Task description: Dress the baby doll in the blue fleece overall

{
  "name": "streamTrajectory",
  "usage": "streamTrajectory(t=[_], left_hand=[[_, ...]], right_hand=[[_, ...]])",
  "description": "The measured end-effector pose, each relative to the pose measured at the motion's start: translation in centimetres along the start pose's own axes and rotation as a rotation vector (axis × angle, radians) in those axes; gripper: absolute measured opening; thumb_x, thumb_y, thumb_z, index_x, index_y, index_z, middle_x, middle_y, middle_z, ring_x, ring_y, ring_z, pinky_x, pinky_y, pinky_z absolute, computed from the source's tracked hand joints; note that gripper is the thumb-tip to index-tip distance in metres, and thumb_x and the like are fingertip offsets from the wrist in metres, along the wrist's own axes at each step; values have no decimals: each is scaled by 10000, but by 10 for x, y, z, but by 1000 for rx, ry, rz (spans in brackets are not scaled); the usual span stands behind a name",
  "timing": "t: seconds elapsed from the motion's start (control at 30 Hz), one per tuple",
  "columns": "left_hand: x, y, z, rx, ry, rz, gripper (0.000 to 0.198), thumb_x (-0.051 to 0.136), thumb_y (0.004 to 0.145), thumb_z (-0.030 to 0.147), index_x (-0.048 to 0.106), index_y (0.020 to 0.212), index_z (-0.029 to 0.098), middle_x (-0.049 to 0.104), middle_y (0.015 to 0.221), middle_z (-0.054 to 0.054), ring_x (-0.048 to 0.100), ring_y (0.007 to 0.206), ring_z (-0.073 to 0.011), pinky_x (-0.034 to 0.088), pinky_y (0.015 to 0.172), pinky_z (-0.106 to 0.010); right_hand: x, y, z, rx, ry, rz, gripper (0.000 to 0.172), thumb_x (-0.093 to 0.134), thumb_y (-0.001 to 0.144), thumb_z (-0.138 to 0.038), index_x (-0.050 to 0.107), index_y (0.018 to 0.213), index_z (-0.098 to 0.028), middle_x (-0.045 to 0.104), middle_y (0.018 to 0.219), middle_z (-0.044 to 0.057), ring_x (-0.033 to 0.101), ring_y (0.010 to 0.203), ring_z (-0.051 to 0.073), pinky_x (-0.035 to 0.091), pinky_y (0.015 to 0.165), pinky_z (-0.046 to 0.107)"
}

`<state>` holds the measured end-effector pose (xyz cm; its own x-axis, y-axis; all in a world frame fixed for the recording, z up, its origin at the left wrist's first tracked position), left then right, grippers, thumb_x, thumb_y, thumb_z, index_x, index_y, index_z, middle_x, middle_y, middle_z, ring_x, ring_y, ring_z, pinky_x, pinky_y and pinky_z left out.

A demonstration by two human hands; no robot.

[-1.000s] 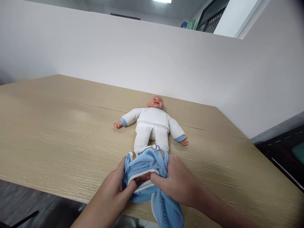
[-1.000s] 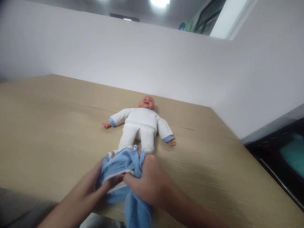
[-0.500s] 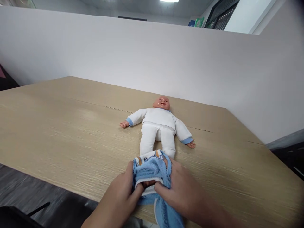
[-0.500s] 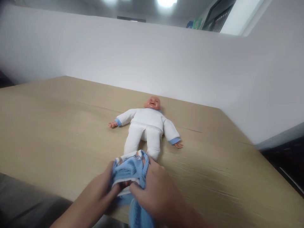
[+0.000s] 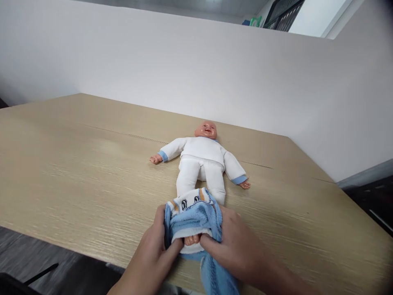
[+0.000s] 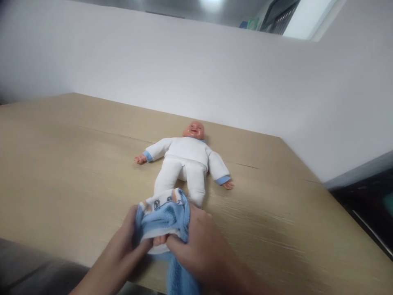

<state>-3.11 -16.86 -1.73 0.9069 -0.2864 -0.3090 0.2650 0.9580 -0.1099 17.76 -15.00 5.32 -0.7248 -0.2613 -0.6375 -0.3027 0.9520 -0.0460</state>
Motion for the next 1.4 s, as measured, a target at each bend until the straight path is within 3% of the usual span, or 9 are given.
streamTrajectory(t=[0.17,0.33,0.57,0.7,0.9,1.13,1.4], left_hand=[[-5,10,4,107,-91,90,472,535,1095,392,356,1504,238,611,1463,-134,624,1323,-269,481,1128,-393],[-19,27,19,213,-53,40,351,494,1119,368,457,1431,211,602,1481,-126,598,1346,-244,450,1155,-364],[-38,39,36,293,76,-2,348,483,1102,337,472,1422,200,614,1425,-109,573,1366,-231,468,1122,-310],[-40,40,33,337,103,33,383,533,1057,270,487,1429,193,640,1365,-96,598,1315,-225,467,1123,-312],[-43,43,27,379,132,32,423,577,1032,243,479,1441,206,652,1373,-90,622,1294,-224,480,1120,-324],[-46,42,24,400,148,-8,512,611,1024,251,427,1501,216,646,1434,-117,614,1367,-250,494,1152,-350],[-52,44,26,414,146,-7,483,638,993,259,467,1443,222,676,1338,-112,668,1231,-261,550,1096,-383]], right_hand=[[-1,9,4,-37,140,-4,271,680,815,-105,756,1031,-249,826,1039,-27,762,937,204,572,882,310],[-7,25,6,-121,136,14,181,668,777,-77,703,873,-226,786,906,-33,716,842,188,565,810,300],[-9,38,14,-162,126,45,208,714,778,-126,733,968,-207,798,956,15,753,902,240,606,884,366],[-6,37,16,-162,167,92,317,746,751,-115,733,1053,-210,809,1031,23,766,948,247,611,916,371],[-2,36,16,-163,200,80,258,721,772,-128,709,1016,-212,817,1002,7,752,894,217,619,848,343],[0,37,16,-145,176,73,184,732,772,-122,738,917,-235,823,968,9,762,906,250,629,881,360],[0,35,15,-172,241,89,267,734,759,-99,751,986,-239,820,1014,2,768,944,255,625,893,344]])
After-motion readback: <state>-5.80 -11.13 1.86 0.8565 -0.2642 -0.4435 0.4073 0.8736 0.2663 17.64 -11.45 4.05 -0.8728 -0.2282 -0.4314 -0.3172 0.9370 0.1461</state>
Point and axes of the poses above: each hand's wrist, its own y-axis towards the middle knuckle, its own x-axis out of the palm, z = x × y, the point moved 2 cm from there along y, towards the middle knuckle
